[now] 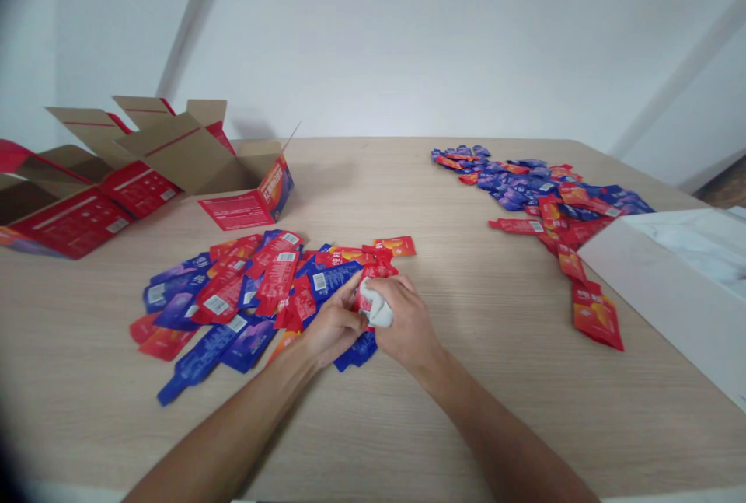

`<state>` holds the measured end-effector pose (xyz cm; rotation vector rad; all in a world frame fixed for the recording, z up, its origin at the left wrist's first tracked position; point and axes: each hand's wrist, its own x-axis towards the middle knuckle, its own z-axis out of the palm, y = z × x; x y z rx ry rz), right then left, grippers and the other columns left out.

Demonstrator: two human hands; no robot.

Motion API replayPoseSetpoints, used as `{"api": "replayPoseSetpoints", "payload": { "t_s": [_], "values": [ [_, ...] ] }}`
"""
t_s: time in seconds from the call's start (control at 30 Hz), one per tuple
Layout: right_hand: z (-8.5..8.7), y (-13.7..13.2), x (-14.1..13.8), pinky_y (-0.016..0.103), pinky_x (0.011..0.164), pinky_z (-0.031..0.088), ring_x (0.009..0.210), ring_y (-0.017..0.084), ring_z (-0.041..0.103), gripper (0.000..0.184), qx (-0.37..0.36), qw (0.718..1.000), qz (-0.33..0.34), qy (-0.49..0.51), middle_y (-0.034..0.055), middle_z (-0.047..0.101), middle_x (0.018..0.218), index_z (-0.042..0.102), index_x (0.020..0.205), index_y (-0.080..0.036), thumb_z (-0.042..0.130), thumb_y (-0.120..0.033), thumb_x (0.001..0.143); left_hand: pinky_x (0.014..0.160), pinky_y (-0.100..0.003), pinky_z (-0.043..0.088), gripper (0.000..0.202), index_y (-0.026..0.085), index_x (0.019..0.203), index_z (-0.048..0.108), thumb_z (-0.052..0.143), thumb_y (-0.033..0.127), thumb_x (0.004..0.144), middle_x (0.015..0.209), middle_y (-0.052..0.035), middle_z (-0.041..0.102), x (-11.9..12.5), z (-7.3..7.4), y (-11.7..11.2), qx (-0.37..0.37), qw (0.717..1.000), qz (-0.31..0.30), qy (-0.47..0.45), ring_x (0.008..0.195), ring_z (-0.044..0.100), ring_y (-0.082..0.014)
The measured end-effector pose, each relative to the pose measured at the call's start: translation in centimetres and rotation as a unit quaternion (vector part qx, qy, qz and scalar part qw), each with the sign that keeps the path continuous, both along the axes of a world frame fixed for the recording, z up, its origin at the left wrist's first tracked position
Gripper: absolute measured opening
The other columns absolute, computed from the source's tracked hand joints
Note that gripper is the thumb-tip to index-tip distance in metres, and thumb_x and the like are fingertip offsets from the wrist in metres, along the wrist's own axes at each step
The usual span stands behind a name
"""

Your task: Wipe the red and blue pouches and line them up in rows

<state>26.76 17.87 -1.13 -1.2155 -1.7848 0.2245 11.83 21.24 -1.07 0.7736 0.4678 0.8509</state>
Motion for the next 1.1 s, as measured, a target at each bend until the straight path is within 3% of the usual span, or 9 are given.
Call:
{"api": "replayPoseSetpoints", "payload": {
  "t_s": [0.17,0.23,0.43,0.5,0.7,0.9,1.1],
  "values": [
    [0.5,0.4,1.1,0.034,0.086,0.055,0.097,0.022,0.066,0.032,-0.02,0.987,-0.152,0.043,0.007,0.069,0.106,0.066,0.113,-0.024,0.061,-0.017,0.082,0.071,-0.025,0.047,0.092,0.024,0.133,0.059,0.058,-0.008,0.047,0.109,-0.0058,0.07,0.5,0.4,-0.5,0.01,0.998,-0.062,-0.012,0.087,0.066,-0.0184],
    [0.6,0.5,1.4,0.034,0.09,0.054,0.1,0.022,0.066,0.03,-0.015,0.983,-0.175,0.05,0.0073,0.068,0.108,0.066,0.114,-0.024,0.06,-0.018,0.085,0.074,-0.026,0.048,0.091,0.023,0.134,0.059,0.06,-0.008,0.048,0.11,-0.0062,0.07,0.6,0.6,-0.6,0.011,0.997,-0.07,-0.021,0.088,0.066,-0.0185],
    [0.0,0.2,0.5,0.035,0.084,0.055,0.1,0.024,0.064,0.046,0.007,1.0,0.007,0.007,0.006,0.07,0.107,0.063,0.115,-0.026,0.06,-0.005,0.074,0.07,-0.022,0.045,0.092,0.025,0.134,0.057,0.059,-0.009,0.048,0.106,-0.0031,0.07,-0.4,0.0,0.3,0.0,0.999,-0.022,-0.033,0.081,0.064,-0.0139],
    [0.0,0.1,0.4,0.035,0.08,0.055,0.097,0.024,0.064,0.047,0.009,0.999,0.039,0.004,0.006,0.07,0.103,0.064,0.114,-0.025,0.059,-0.002,0.073,0.071,-0.021,0.044,0.095,0.025,0.135,0.057,0.057,-0.011,0.047,0.106,-0.0026,0.07,-0.5,-0.2,0.5,0.003,0.999,-0.019,-0.044,0.085,0.065,-0.014],
    [0.1,0.3,1.0,0.039,0.087,0.055,0.104,0.026,0.064,0.051,0.001,0.999,-0.024,0.03,0.0064,0.069,0.113,0.062,0.118,-0.027,0.061,-0.003,0.074,0.082,-0.024,0.046,0.094,0.025,0.134,0.058,0.056,-0.011,0.047,0.12,-0.005,0.067,-0.2,0.1,0.2,0.023,0.998,-0.037,-0.055,0.105,0.064,-0.0201],
    [-0.3,-0.1,-0.5,0.038,0.089,0.055,0.104,0.023,0.063,0.052,0.007,0.993,0.114,0.008,0.0056,0.07,0.11,0.062,0.117,-0.027,0.057,0.002,0.075,0.065,-0.02,0.043,0.1,0.026,0.138,0.054,0.053,-0.011,0.045,0.106,-0.0031,0.071,-0.7,0.5,0.6,0.02,0.998,0.004,-0.057,0.08,0.065,-0.0139],
    [-0.2,-0.3,-0.7,0.037,0.088,0.055,0.103,0.023,0.063,0.052,0.02,0.995,0.095,0.017,0.0055,0.07,0.108,0.062,0.116,-0.026,0.057,0.002,0.073,0.068,-0.02,0.044,0.099,0.026,0.138,0.054,0.053,-0.011,0.046,0.105,-0.0031,0.07,-0.7,0.8,0.6,0.023,0.997,0.0,-0.077,0.085,0.065,-0.015]
  ]
}}
